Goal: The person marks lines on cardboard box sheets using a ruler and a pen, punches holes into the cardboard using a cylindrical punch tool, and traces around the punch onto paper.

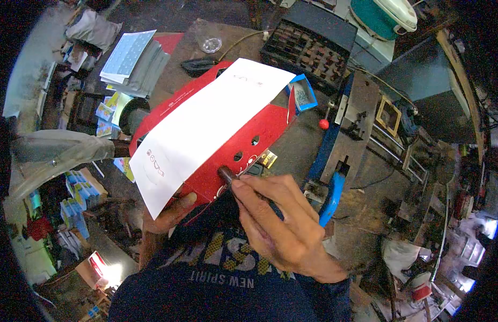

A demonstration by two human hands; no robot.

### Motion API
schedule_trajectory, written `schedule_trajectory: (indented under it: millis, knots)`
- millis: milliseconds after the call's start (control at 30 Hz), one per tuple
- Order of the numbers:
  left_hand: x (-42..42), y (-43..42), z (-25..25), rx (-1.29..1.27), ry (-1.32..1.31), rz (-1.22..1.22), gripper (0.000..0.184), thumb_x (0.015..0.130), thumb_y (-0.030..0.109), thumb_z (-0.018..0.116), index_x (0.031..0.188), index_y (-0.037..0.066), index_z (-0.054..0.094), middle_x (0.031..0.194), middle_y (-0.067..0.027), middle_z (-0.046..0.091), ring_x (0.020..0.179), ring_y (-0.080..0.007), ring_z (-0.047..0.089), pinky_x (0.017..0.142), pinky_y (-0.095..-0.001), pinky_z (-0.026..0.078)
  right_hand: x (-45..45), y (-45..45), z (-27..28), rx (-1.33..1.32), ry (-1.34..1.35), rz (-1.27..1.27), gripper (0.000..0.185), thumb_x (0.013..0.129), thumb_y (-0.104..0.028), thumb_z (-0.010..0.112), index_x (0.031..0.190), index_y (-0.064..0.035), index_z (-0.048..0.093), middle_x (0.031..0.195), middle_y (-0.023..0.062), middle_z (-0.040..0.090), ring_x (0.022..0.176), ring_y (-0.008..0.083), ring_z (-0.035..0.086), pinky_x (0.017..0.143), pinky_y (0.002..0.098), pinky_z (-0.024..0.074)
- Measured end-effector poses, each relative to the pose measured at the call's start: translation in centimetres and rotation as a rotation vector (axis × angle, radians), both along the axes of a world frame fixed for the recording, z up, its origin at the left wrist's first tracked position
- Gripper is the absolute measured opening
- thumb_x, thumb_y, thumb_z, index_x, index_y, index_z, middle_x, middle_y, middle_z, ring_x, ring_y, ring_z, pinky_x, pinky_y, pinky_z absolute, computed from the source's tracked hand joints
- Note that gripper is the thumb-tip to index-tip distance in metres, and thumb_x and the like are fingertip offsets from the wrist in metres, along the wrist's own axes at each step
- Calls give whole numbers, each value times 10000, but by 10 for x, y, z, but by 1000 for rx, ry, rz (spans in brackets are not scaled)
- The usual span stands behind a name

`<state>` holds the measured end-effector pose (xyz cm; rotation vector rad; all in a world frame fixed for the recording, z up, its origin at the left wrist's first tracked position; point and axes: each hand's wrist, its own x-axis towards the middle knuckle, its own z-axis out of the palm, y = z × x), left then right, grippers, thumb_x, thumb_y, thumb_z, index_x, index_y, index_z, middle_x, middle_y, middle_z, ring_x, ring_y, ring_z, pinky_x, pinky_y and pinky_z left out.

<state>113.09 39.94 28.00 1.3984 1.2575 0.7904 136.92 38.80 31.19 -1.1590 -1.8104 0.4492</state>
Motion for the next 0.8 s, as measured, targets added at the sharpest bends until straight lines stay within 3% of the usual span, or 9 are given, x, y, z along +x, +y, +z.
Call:
schedule_trajectory:
  millis: [67,367,800]
  knots:
    - [1,2,3,164,112,-66,352,874,164,788,1175,20,674,1117,-127,699,1044,-247,658,907,-376,513,1,0,1,4,0,5,438,656,138,760,1088,100,697,1036,219,673,846,323,680,709,355,566]
    - [2,3,2,234,23,-54,369,854,140,800,1180,23,673,1111,-129,705,1023,-264,664,896,-377,515,6,2,4,43,-30,28,438,641,130,763,1073,99,704,1033,221,680,830,315,676,696,353,566]
    - [-1,-2,9,139,29,-37,371,854,167,806,1164,15,673,1087,-124,703,1013,-255,663,875,-365,521,5,-1,4,60,-40,52,427,646,117,764,1067,119,694,1027,235,661,837,325,674,702,352,572]
